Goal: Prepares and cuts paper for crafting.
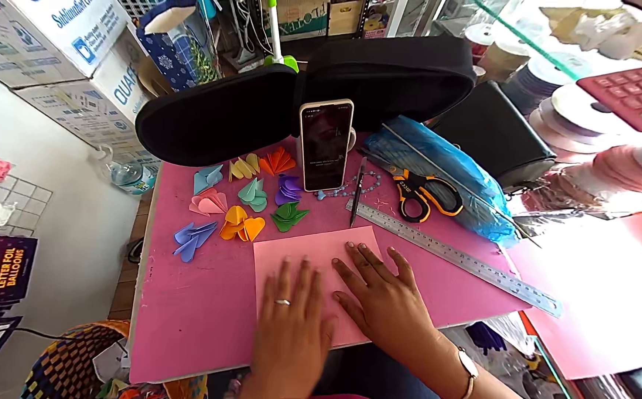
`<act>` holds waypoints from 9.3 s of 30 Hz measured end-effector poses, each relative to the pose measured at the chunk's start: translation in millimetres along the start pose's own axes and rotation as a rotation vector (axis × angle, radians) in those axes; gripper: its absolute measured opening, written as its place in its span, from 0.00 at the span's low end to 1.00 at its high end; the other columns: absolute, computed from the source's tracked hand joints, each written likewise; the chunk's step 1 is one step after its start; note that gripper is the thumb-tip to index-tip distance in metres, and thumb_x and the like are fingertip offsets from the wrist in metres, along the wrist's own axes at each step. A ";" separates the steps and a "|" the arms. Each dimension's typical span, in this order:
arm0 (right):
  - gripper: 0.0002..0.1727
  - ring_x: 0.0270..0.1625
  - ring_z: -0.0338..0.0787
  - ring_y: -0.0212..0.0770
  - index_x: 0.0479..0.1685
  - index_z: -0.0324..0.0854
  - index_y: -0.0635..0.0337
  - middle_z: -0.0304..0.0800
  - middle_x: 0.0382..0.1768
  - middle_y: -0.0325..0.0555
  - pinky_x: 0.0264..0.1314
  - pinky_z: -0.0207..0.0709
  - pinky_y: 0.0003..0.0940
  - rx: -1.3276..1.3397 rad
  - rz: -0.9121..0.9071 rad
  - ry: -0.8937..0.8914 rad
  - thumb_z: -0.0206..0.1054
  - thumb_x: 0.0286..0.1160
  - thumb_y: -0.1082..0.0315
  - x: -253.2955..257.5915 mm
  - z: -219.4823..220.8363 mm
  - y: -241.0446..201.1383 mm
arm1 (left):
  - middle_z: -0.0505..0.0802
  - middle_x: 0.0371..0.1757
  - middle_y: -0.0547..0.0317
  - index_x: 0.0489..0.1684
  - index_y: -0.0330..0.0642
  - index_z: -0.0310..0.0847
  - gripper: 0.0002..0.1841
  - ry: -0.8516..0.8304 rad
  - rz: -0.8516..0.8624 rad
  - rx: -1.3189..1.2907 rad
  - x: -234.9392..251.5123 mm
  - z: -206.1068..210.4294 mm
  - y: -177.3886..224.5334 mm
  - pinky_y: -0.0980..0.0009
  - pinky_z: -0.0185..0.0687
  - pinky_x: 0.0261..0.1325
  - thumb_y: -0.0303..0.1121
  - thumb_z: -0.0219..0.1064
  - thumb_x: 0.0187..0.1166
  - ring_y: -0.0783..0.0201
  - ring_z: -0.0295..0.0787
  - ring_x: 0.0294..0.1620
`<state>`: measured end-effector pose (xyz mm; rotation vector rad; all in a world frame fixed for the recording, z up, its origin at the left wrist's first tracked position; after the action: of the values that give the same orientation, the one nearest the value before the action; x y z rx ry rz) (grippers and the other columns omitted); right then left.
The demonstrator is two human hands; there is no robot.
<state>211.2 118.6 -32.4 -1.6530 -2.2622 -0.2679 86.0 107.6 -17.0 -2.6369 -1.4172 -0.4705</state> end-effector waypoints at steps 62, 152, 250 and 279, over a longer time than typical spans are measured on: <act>0.32 0.76 0.85 0.54 0.69 0.88 0.45 0.85 0.75 0.49 0.78 0.64 0.68 -0.012 -0.020 0.010 0.47 0.85 0.39 -1.2 1.0 0.4 | 0.80 0.83 0.65 0.78 0.51 0.76 0.22 0.163 0.316 -0.090 -92.5 21.2 13.5 0.60 0.48 0.90 0.45 0.49 0.92 0.59 0.61 0.90; 0.31 0.80 0.80 0.55 0.73 0.85 0.43 0.81 0.79 0.48 0.78 0.63 0.68 0.044 -0.006 0.003 0.44 0.87 0.40 3.7 7.4 8.6 | 0.79 0.84 0.62 0.79 0.51 0.75 0.29 0.180 0.221 -0.061 -89.0 18.2 1.3 0.59 0.45 0.91 0.57 0.42 0.92 0.58 0.58 0.92; 0.19 0.79 0.80 0.31 0.55 0.91 0.44 0.95 0.62 0.31 0.88 0.55 0.41 0.720 -0.185 0.004 0.51 0.89 0.64 -64.4 -22.7 18.8 | 0.89 0.73 0.76 0.58 0.66 0.90 0.19 0.091 0.048 -0.421 -72.1 -2.6 -75.9 0.58 0.48 0.89 0.47 0.48 0.93 0.66 0.67 0.87; 0.24 0.46 0.92 0.21 0.68 0.80 0.61 0.96 0.42 0.29 0.56 0.86 0.18 1.044 0.305 0.139 0.72 0.75 0.62 -40.0 -19.6 42.9 | 0.92 0.52 0.67 0.21 0.54 0.84 0.26 0.155 -0.302 -0.510 -55.7 0.9 -86.5 0.52 0.55 0.82 0.59 0.56 0.86 0.68 0.81 0.69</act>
<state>265.9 89.8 -30.5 -1.2678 -1.5253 0.7255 -14.3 111.9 -39.9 -2.6556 -1.8528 -1.1845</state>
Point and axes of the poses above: each hand's wrist, its own x-axis towards the middle knuckle, its own z-axis out of the palm, y = z × x, the point moved 9 cm from there along x, towards the middle knuckle
